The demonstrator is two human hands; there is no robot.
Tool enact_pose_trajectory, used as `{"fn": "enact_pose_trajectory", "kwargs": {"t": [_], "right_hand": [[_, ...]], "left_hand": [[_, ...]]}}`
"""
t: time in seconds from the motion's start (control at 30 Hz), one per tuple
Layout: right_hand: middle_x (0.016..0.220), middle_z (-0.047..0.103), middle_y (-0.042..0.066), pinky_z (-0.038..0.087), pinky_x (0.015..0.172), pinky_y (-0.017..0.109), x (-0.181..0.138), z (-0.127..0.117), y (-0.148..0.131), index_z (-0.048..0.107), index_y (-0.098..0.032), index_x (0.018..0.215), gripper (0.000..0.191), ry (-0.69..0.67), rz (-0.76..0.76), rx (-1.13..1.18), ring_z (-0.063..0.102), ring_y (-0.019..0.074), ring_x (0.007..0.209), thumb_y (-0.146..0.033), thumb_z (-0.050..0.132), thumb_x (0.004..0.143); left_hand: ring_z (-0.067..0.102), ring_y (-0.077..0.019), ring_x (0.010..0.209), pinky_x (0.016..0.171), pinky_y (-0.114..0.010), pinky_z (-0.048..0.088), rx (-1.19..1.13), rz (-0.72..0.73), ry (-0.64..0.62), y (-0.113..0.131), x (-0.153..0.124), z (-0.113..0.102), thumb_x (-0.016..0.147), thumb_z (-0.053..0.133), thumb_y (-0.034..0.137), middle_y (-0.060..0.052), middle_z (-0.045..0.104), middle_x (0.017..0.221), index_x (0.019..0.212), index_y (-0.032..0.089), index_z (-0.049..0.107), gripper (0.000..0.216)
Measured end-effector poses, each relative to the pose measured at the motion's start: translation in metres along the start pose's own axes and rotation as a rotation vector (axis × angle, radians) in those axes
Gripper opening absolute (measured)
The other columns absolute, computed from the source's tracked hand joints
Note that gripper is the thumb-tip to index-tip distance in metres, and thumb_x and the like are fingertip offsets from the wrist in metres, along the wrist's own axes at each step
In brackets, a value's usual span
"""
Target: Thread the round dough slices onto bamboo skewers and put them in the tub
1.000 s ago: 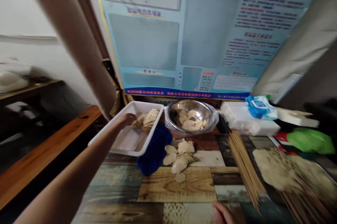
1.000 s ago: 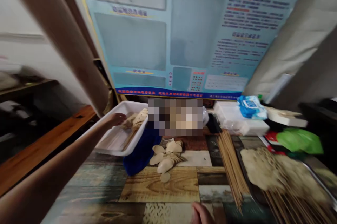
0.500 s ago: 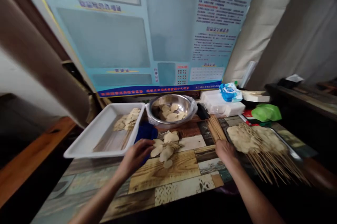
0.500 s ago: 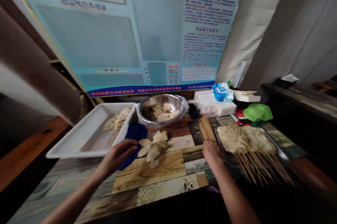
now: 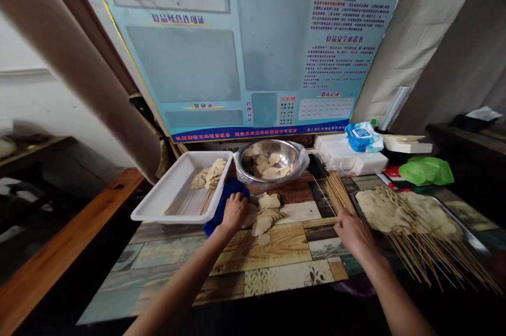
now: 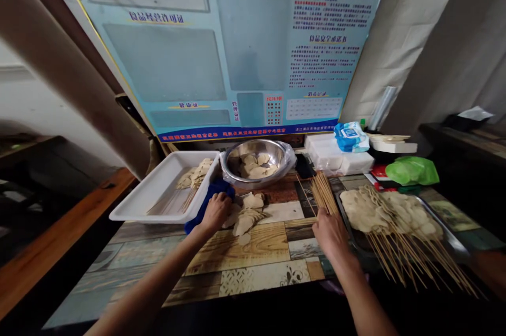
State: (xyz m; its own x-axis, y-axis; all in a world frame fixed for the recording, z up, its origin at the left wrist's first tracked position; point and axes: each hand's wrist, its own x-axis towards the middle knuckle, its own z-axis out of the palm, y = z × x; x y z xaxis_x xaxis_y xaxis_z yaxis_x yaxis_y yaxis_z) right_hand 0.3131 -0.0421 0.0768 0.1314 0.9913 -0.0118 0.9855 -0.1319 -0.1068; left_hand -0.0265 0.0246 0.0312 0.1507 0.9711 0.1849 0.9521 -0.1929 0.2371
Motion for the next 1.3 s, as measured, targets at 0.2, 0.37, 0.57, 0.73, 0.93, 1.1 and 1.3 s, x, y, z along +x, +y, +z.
{"fn": "enact_pose_trajectory", "kwargs": {"t": [0.2,0.37,0.57,0.73,0.93,1.1,1.3], "right_hand": [[0.083,0.075,0.004,0.052,0.065,0.018,-0.075,0.026,-0.038,0.062,-0.019,0.095,0.023,0.058,-0.288,0.227,0.072,0.0136,0.072,-0.018,0.040,0.089],[0.089,0.076,0.008,0.057,0.068,0.019,-0.128,0.051,-0.084,0.061,-0.018,0.104,0.032,0.191,-0.556,0.694,0.073,0.0165,0.081,-0.026,0.031,0.096],[0.091,0.076,0.009,0.057,0.071,0.019,-0.146,0.052,-0.103,0.063,-0.018,0.105,0.031,0.128,-0.623,0.830,0.073,0.0169,0.081,-0.029,0.035,0.096],[0.090,0.076,0.009,0.057,0.070,0.018,-0.149,0.052,-0.105,0.063,-0.017,0.103,0.029,0.147,-0.640,0.821,0.073,0.0165,0.081,-0.028,0.037,0.096],[0.090,0.076,0.010,0.057,0.070,0.018,-0.150,0.052,-0.106,0.063,-0.017,0.102,0.030,0.120,-0.611,0.805,0.073,0.0167,0.080,-0.029,0.036,0.096],[0.086,0.076,0.011,0.057,0.066,0.018,-0.148,0.049,-0.109,0.065,-0.017,0.096,0.037,0.098,-0.550,0.803,0.074,0.0175,0.076,-0.035,0.034,0.096],[0.087,0.076,0.010,0.057,0.067,0.017,-0.148,0.050,-0.107,0.066,-0.016,0.098,0.036,0.132,-0.564,0.805,0.074,0.0166,0.078,-0.033,0.035,0.097]], "left_hand": [[0.058,-0.0178,0.082,0.079,-0.033,0.047,-0.885,-0.228,0.079,0.003,-0.020,-0.020,0.073,0.059,0.022,-0.004,0.061,0.084,0.071,0.017,0.053,0.009],[0.062,-0.0145,0.070,0.072,-0.032,0.054,-1.737,-0.526,-0.080,0.019,-0.051,-0.034,0.064,0.072,0.024,-0.002,0.063,0.076,0.084,0.015,0.058,0.026],[0.063,-0.0118,0.068,0.072,-0.030,0.057,-1.933,-0.599,-0.039,0.027,-0.072,-0.038,0.065,0.074,0.015,-0.002,0.065,0.077,0.082,0.012,0.065,0.020],[0.065,-0.0145,0.073,0.075,-0.034,0.057,-1.989,-0.610,0.014,0.029,-0.076,-0.040,0.068,0.073,0.020,-0.002,0.066,0.077,0.084,0.014,0.064,0.020],[0.064,-0.0148,0.072,0.076,-0.034,0.055,-1.939,-0.570,0.042,0.032,-0.082,-0.045,0.065,0.076,0.026,-0.002,0.067,0.077,0.088,0.014,0.064,0.028],[0.064,-0.0151,0.077,0.078,-0.027,0.051,-1.710,-0.399,0.092,0.040,-0.089,-0.044,0.067,0.075,0.031,-0.004,0.069,0.082,0.091,0.015,0.068,0.030],[0.065,-0.0168,0.078,0.079,-0.032,0.053,-1.790,-0.443,0.118,0.045,-0.090,-0.037,0.068,0.074,0.031,-0.004,0.069,0.087,0.096,0.017,0.066,0.032]]}}
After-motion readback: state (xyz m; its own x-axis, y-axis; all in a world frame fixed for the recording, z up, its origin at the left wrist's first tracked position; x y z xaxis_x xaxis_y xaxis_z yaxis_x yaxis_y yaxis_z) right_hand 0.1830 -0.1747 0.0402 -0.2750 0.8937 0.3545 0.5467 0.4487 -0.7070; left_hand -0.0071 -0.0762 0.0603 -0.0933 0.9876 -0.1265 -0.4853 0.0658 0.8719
